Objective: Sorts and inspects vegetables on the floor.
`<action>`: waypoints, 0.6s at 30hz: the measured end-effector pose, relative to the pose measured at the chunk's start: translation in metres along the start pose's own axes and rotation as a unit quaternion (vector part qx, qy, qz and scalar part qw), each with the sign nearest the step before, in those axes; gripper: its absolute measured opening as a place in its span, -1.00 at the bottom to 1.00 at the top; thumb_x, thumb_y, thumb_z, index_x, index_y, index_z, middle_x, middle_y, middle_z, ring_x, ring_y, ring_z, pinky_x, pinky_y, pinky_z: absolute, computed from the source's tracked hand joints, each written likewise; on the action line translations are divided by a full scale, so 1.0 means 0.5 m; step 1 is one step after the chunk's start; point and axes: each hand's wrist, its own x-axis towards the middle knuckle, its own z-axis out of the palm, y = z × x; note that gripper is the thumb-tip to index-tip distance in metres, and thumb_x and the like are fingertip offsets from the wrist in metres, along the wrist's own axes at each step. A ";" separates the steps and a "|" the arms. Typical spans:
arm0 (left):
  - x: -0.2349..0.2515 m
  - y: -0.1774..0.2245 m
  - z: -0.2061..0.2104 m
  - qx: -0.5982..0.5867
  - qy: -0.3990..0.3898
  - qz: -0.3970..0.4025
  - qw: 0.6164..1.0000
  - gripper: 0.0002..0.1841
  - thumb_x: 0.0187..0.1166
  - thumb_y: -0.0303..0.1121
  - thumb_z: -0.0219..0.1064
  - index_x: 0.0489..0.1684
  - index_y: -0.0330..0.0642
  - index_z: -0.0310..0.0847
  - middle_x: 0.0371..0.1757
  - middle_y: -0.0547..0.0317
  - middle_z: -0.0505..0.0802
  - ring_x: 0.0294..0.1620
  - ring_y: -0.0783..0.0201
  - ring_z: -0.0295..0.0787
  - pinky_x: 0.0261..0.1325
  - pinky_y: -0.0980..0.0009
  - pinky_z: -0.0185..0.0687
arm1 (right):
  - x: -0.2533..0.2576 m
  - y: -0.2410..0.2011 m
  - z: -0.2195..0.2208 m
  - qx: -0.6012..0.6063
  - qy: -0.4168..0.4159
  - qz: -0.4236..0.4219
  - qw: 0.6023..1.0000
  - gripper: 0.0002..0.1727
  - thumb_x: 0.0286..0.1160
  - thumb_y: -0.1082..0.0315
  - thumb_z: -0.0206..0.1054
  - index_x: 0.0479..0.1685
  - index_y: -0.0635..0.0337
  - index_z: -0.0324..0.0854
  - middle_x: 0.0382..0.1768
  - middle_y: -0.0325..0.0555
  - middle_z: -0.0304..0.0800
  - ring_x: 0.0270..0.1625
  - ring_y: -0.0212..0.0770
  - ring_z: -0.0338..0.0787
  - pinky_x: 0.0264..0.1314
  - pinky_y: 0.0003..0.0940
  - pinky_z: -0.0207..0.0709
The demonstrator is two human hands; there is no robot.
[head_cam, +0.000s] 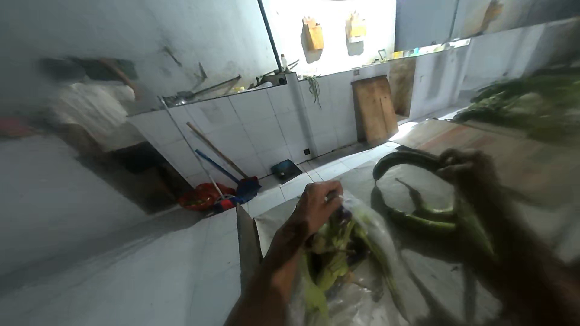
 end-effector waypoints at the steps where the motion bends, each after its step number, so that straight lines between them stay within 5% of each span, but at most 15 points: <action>1: 0.001 -0.002 0.000 0.000 -0.001 -0.003 1.000 -0.93 0.57 -0.57 0.32 -0.29 -0.35 0.70 -0.38 0.01 0.76 -0.36 0.21 0.68 -0.19 0.22 0.61 | 0.009 0.000 -0.003 -0.024 0.010 -0.002 1.000 -0.82 0.41 0.60 0.35 -0.08 0.24 0.73 -0.32 -0.03 0.71 -0.33 -0.17 0.64 -0.26 -0.11 0.54; 4: 0.001 -0.002 0.001 0.005 -0.004 -0.010 1.000 -0.94 0.57 -0.57 0.33 -0.29 -0.35 0.70 -0.39 0.01 0.75 -0.38 0.21 0.67 -0.21 0.23 0.61 | 0.005 -0.009 0.001 -0.226 0.019 -0.042 0.973 -0.81 0.47 0.62 0.34 0.01 0.41 0.73 0.06 0.40 0.72 0.14 0.43 0.73 0.10 0.42 0.54; 6: 0.000 -0.001 0.001 -0.001 -0.004 -0.010 1.000 -0.93 0.56 -0.58 0.32 -0.29 -0.35 0.70 -0.39 0.02 0.75 -0.40 0.22 0.66 -0.23 0.25 0.61 | -0.015 0.019 0.016 -0.281 0.014 -0.063 0.957 -0.82 0.43 0.61 0.37 -0.04 0.47 0.74 0.19 0.49 0.66 0.26 0.55 0.65 0.20 0.52 0.48; 9: 0.001 -0.003 0.001 -0.004 -0.001 -0.002 1.000 -0.94 0.56 -0.57 0.33 -0.30 -0.34 0.70 -0.41 0.05 0.74 -0.40 0.26 0.65 -0.24 0.29 0.59 | -0.048 0.116 0.038 -0.290 0.001 -0.117 0.950 -0.82 0.40 0.51 0.45 -0.07 0.38 0.78 0.14 0.40 0.72 0.28 0.43 0.65 0.35 0.42 0.41; 11: 0.002 -0.002 0.000 0.006 -0.002 0.000 1.000 -0.95 0.55 -0.58 0.33 -0.28 -0.36 0.70 -0.39 0.01 0.75 -0.39 0.24 0.66 -0.22 0.28 0.61 | -0.060 0.121 0.045 -0.367 -0.027 -0.122 0.922 -0.58 0.17 0.41 0.68 0.05 0.35 0.76 0.19 0.39 0.72 0.37 0.45 0.62 0.41 0.43 0.39; 13: 0.000 0.000 -0.002 0.012 -0.006 -0.002 1.000 -0.95 0.55 -0.59 0.32 -0.25 -0.38 0.70 -0.37 -0.02 0.76 -0.38 0.22 0.67 -0.21 0.27 0.61 | -0.081 0.099 0.040 -0.354 0.004 -0.117 0.928 -0.52 0.15 0.52 0.65 0.15 0.42 0.71 0.31 0.50 0.59 0.46 0.53 0.50 0.48 0.45 0.34; 16: -0.005 0.011 0.000 0.016 -0.006 0.005 1.000 -0.95 0.55 -0.62 0.32 -0.26 -0.43 0.68 -0.36 -0.09 0.75 -0.38 0.15 0.66 -0.23 0.21 0.59 | -0.130 0.013 -0.012 -0.296 0.001 -0.061 0.953 -0.65 0.40 0.60 0.41 0.20 0.46 0.67 0.28 0.47 0.63 0.37 0.45 0.60 0.41 0.33 0.44; 18: 0.003 -0.009 0.007 0.009 0.011 0.024 1.000 -0.95 0.50 -0.60 0.33 -0.33 -0.40 0.68 -0.42 0.00 0.74 -0.42 0.24 0.65 -0.26 0.27 0.59 | -0.165 0.020 -0.015 -0.224 -0.013 -0.076 0.971 -0.78 0.46 0.51 0.47 0.03 0.40 0.73 0.06 0.35 0.77 0.06 0.31 0.79 0.08 0.26 0.64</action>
